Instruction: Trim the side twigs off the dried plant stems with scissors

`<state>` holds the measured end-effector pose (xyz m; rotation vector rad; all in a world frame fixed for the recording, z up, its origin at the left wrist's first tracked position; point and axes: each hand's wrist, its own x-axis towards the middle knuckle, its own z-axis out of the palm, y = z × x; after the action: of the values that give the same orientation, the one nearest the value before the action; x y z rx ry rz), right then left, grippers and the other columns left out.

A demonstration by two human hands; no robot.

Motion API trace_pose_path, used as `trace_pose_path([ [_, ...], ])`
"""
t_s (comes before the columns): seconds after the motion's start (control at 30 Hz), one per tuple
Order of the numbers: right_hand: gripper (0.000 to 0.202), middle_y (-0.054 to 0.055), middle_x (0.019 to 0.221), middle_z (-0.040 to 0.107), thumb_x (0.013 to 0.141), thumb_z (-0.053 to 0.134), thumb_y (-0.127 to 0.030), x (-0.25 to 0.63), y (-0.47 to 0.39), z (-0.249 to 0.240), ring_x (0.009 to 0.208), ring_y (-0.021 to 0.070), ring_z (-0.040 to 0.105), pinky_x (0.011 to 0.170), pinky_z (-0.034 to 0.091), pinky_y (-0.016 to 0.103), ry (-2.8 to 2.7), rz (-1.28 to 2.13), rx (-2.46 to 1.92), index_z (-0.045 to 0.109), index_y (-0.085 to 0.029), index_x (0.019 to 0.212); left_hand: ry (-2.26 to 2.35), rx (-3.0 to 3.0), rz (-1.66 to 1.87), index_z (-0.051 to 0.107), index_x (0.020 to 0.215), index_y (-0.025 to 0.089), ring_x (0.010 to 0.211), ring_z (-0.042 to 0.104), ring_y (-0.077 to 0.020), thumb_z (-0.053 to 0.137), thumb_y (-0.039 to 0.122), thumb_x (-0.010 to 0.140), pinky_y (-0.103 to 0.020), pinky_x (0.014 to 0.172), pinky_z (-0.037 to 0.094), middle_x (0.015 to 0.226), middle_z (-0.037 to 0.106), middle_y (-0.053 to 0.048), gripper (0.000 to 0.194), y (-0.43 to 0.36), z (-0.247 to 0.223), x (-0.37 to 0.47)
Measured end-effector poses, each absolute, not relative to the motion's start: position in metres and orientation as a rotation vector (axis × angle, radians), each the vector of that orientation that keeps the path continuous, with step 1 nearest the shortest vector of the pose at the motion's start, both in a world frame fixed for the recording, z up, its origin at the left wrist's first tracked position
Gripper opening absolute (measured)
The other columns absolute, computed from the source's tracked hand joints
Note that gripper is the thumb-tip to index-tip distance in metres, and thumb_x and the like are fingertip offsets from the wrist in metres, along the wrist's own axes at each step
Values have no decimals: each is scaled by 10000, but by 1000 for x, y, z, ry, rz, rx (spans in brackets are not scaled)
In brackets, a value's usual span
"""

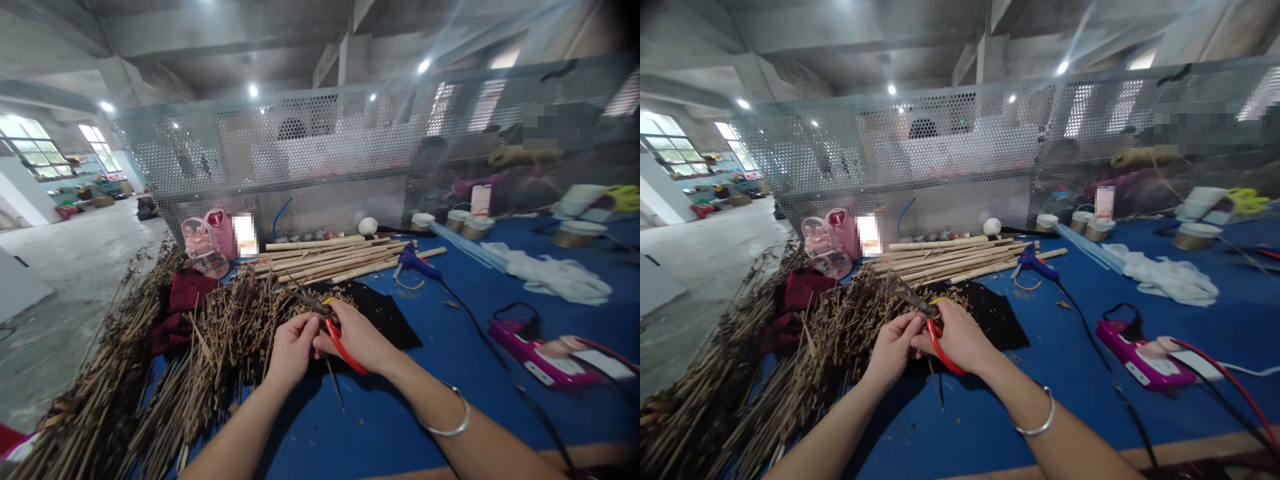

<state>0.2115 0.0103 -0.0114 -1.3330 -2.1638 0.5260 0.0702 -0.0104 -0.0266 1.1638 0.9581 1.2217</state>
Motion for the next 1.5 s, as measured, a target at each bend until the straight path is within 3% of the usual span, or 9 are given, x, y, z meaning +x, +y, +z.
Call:
trace_pose_path([
  [0.17, 356, 46, 853, 542, 647, 642, -433, 208, 9, -13, 769, 173, 497, 663, 372, 275, -2145, 509, -1335, 470, -188, 838, 968, 1181, 1214, 584, 702, 128, 410, 393, -55, 546, 456, 733, -180, 395, 338, 519, 485, 23, 332, -11, -25, 70],
  [0.33, 322, 18, 731, 579, 671, 613, -469, 207, 8, -16, 626, 145, 515, 542, 321, 231, -2130, 552, -1451, 478, -204, 796, 999, 1159, 1219, 615, 770, 124, 406, 385, -58, 548, 470, 724, -181, 394, 337, 508, 477, 25, 356, -9, -29, 69],
  [0.6, 335, 11, 653, 580, 690, 559, -533, 207, 13, -19, 549, 136, 502, 484, 258, 228, -2147, 488, -1536, 471, -210, 689, 1108, 1131, 1212, 631, 812, 123, 410, 471, -70, 557, 453, 717, -175, 394, 374, 537, 546, 8, 351, -8, -30, 67],
  [0.8, 380, 17, 725, 594, 633, 613, -531, 208, 12, -16, 635, 163, 543, 528, 288, 236, -2157, 330, -1554, 491, -211, 798, 1067, 1158, 1236, 610, 711, 138, 379, 400, -54, 569, 438, 711, -168, 364, 326, 479, 494, 39, 303, -6, -33, 67],
  [1.13, 326, 12, 670, 598, 715, 534, -539, 207, 15, -20, 564, 140, 521, 493, 252, 228, -2158, 461, -1574, 490, -216, 709, 1131, 1115, 1219, 623, 809, 123, 391, 471, -66, 577, 425, 702, -168, 377, 363, 511, 540, 19, 324, -5, -32, 66],
  [1.5, 382, 39, 811, 573, 660, 609, -503, 207, 9, -16, 717, 161, 524, 590, 323, 238, -2190, 354, -1487, 478, -196, 847, 1097, 1147, 1251, 640, 785, 124, 380, 400, -50, 597, 374, 699, -169, 365, 339, 514, 528, 27, 269, -7, -30, 67],
])
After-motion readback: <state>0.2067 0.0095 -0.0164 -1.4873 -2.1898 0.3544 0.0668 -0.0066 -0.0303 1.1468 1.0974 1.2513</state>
